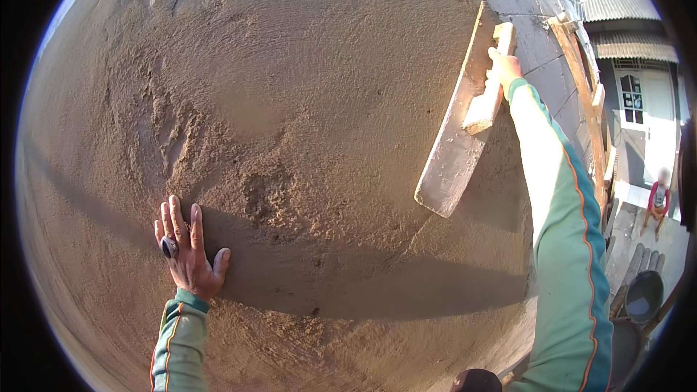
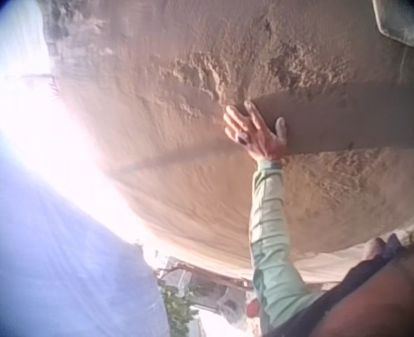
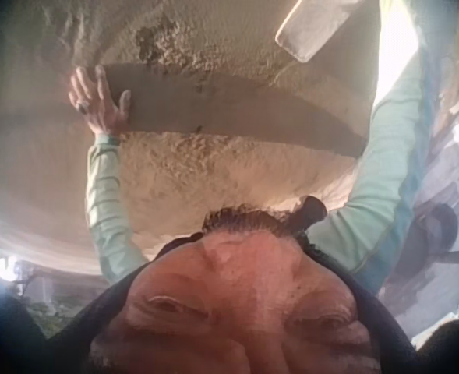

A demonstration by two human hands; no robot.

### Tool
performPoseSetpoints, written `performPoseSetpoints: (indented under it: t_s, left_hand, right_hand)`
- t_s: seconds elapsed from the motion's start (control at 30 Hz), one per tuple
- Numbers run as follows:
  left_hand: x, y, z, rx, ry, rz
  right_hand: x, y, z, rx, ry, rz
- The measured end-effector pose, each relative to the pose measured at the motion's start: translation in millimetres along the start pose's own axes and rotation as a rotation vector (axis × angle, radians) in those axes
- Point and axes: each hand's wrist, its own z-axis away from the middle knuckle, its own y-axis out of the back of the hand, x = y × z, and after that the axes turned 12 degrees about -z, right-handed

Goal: The person scoops wet cement from a bucket with a trowel and applies it to a vertical wall. They then use a wooden float to smooth and level the surface repeatedly across the wall area.

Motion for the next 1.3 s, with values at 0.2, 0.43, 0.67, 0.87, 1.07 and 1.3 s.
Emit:
performPoseSetpoints:
  t_s: [0.2,0.43,0.67,0.87,1.07,1.3]
  left_hand:
    - [-2,2,3,-0.048,0.012,-0.005]
    - [5,-4,-3,-0.013,0.013,0.036]
    - [-6,1,6,0.06,0.008,0.038]
    - [8,4,-3,0.025,0.018,0.034]
    - [4,2,-2,0.066,0.007,0.023]
    - [6,-2,0,0.048,0.002,-0.01]
  right_hand:
    - [-73,-106,60,-0.434,0.201,-0.014]
    - [-134,-196,206,-0.548,0.608,0.45]
    - [-9,-46,318,-0.838,0.73,0.516]
    - [48,47,158,-0.286,0.289,0.377]
    - [118,137,168,0.024,-0.253,-0.093]
    - [151,135,296,-0.192,-0.191,0.0]
